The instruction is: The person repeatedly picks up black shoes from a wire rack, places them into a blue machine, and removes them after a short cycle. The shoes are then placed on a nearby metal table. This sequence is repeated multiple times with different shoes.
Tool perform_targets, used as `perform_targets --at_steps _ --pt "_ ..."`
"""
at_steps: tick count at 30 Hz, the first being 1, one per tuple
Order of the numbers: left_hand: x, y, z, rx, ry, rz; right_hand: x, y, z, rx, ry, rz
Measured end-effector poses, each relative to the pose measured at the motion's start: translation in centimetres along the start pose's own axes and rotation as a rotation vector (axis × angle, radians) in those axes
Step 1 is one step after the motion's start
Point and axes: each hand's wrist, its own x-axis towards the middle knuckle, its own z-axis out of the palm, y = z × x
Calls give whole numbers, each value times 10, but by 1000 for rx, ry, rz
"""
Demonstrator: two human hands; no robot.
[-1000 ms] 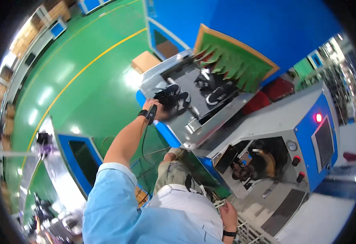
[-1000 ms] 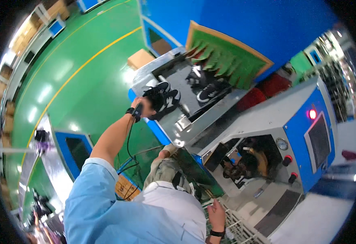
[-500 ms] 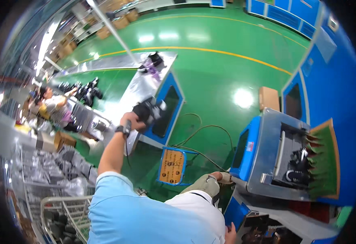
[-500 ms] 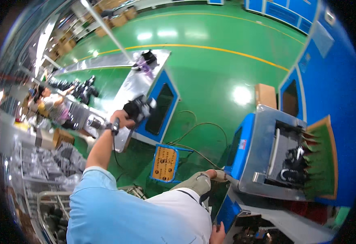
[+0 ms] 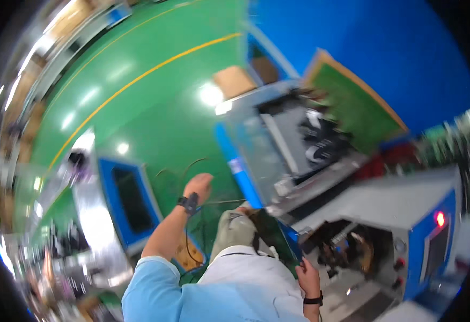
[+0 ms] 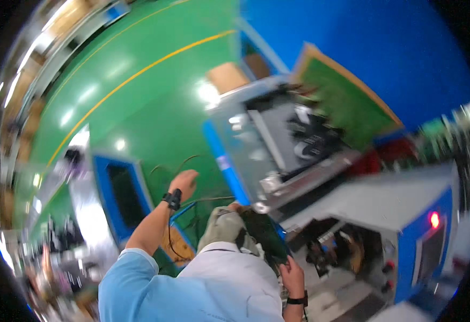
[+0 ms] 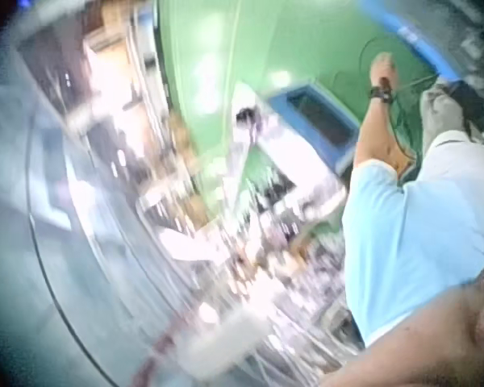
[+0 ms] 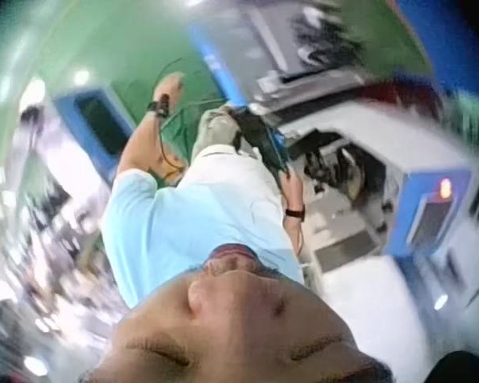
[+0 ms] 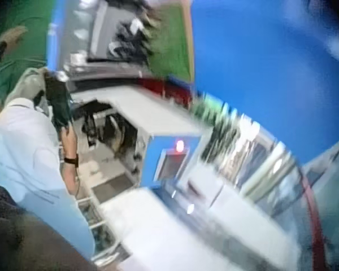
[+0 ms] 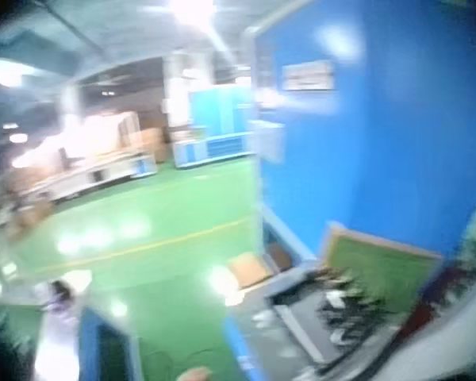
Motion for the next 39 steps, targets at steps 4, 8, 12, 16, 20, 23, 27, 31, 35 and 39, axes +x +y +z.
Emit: perform_targets --at_steps 4,8,12,16,20,23,27,31,35,39 --pt "210 190 98 -232 -223 318 -20 4 -10 115 155 222" --pt "354 276 222 -543 -90 146 -44 -16 -6 219 195 511" --pt "383 374 249 -278 -430 -84 -106 -4 61 368 215 452" --pt "379 355 269 -312 -139 -240 -107 -8 79 316 163 505" --pt "355 311 197 -1024 -429 -49 -56 -18 45 352 235 332" --pt "272 296 112 -1385 -626 -172 -29 -85 -26 947 390 50" --pt "124 376 12 -1264 -1234 -273 23 -88 -55 1247 508 -570" --pt "21 445 -3 -1427 -1210 -276 -10 -87 -112 1277 490 -572" --pt "-33 471 11 -818 -702 -83 -46 -58 -98 1076 709 -493" --pt "-55 471 10 -430 -540 438 -91 -30 -98 436 815 -451"
